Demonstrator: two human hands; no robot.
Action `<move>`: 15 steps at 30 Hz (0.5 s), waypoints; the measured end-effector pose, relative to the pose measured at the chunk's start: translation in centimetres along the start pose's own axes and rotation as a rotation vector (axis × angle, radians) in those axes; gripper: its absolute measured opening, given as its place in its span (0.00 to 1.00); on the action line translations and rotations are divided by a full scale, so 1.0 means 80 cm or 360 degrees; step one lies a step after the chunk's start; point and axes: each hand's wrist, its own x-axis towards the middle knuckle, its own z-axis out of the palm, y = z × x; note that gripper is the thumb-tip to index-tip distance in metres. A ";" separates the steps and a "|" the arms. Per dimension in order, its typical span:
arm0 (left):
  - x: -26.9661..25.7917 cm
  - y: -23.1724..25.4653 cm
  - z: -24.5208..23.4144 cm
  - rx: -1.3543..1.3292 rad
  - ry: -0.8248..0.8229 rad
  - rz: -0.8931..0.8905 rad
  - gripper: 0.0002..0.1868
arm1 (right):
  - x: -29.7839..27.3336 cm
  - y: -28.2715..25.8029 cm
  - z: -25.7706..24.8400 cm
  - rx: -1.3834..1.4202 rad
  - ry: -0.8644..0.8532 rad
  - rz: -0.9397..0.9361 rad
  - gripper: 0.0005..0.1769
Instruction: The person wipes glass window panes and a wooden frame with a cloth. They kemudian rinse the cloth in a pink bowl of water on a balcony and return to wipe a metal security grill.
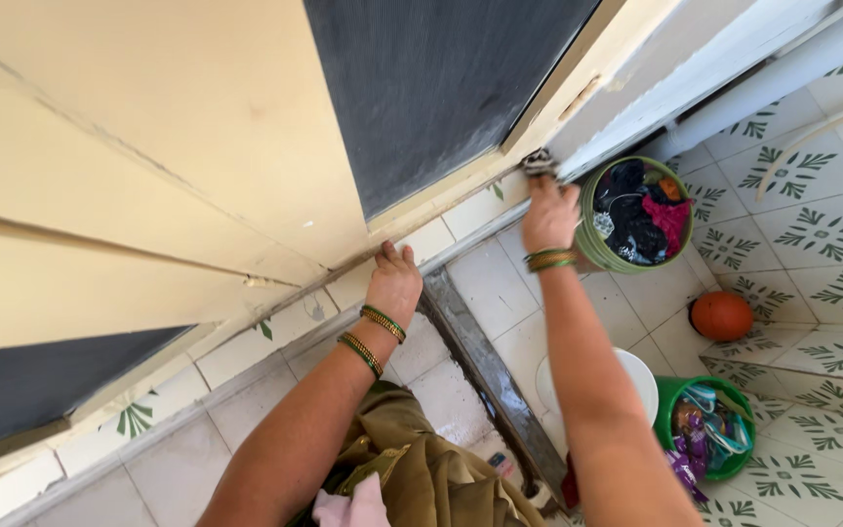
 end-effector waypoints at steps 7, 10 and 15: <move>0.003 0.004 -0.006 0.0065 -0.0161 0.0059 0.24 | -0.023 -0.001 0.006 0.0039 -0.0052 -0.0199 0.25; 0.014 0.002 -0.015 0.0090 -0.0143 0.0048 0.26 | 0.006 0.001 0.029 -0.0129 0.0097 -0.0045 0.22; 0.015 0.012 -0.009 0.0203 -0.0150 0.0034 0.27 | -0.058 -0.038 0.049 0.0165 0.0297 -0.0475 0.30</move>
